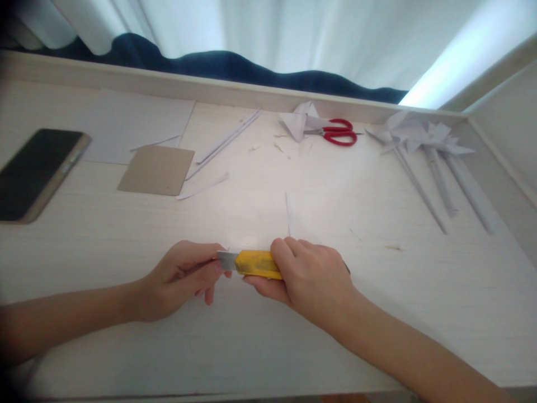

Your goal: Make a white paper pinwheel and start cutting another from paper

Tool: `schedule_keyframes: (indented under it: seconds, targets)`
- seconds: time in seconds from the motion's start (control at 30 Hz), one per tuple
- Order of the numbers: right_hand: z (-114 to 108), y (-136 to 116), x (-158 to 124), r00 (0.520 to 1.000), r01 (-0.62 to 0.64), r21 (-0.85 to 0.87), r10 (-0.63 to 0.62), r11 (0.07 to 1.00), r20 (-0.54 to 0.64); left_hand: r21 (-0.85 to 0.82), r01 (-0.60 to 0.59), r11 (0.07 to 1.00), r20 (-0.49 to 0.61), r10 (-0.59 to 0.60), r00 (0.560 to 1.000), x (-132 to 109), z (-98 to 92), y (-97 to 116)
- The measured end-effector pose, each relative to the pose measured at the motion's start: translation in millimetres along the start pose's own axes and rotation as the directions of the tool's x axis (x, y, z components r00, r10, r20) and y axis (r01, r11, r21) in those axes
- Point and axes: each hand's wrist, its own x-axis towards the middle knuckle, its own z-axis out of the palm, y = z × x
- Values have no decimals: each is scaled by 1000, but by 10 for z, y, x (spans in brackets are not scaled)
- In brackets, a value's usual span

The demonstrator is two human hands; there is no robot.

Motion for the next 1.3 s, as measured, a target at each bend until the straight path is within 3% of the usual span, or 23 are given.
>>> schedule_keyframes:
  seconds: [0.47,0.6,0.67,0.77,1.3]
  targets:
    - [-4,21,17,999,-36,-83,33,996,-40,-25,-7,1000,-5,7,1000,4,-24,-35]
    - [-29,161,5,979,-191,-175,175,966,-103,75,-15,997,101,7,995,-34,-23,15]
    - [-34,223,2,961,-265,-209,241,941,-134,98,-3,995,98,-7,995,-34,-25,26]
    - [-14,251,14,979,-198,-178,185,964,-86,61,14,998,28,-16,999,-4,-29,6]
    - [11,118,11,998,-33,12,34,999,-50,-22,36,999,8,-35,999,24,-21,-25]
